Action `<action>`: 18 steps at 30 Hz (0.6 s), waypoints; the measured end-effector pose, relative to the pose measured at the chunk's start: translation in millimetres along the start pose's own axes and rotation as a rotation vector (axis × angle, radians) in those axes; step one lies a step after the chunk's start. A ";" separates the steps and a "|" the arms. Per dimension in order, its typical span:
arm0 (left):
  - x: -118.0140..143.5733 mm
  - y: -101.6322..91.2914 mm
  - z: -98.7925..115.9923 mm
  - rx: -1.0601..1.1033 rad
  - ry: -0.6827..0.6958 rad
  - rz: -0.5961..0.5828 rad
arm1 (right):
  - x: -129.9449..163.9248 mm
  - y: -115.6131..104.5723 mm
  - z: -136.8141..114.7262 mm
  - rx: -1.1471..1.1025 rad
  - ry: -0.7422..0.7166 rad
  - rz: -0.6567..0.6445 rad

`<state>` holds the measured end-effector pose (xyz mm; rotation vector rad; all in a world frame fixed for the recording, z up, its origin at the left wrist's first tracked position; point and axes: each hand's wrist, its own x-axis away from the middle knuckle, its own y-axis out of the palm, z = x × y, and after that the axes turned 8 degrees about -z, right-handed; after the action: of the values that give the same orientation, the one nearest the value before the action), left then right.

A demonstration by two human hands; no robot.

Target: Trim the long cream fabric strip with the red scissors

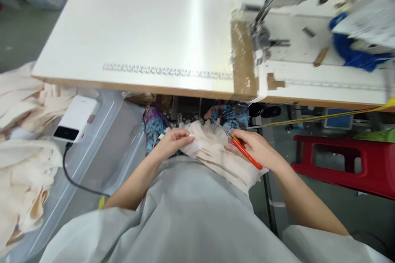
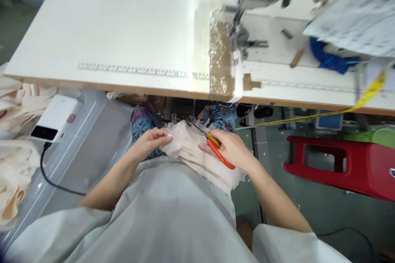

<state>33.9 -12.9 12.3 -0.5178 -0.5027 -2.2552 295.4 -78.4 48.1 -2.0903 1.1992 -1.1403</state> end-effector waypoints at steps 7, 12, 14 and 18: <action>-8.7 -10.5 9.4 0.068 0.097 0.134 | 35.0 -101.4 21.4 0.361 0.537 0.230; -15.4 -20.0 13.7 0.083 0.106 0.214 | -3.2 -171.3 45.6 0.292 0.701 0.113; -16.8 -22.1 14.9 0.071 0.132 0.229 | -26.3 -191.6 48.8 0.260 0.689 0.125; -16.3 -20.4 21.3 0.046 0.200 0.278 | -69.5 -224.2 46.5 0.217 0.699 0.196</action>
<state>33.4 20.3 18.0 -0.3130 -0.3558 -1.9973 421.0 95.0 155.1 -1.4029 1.4482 -1.8828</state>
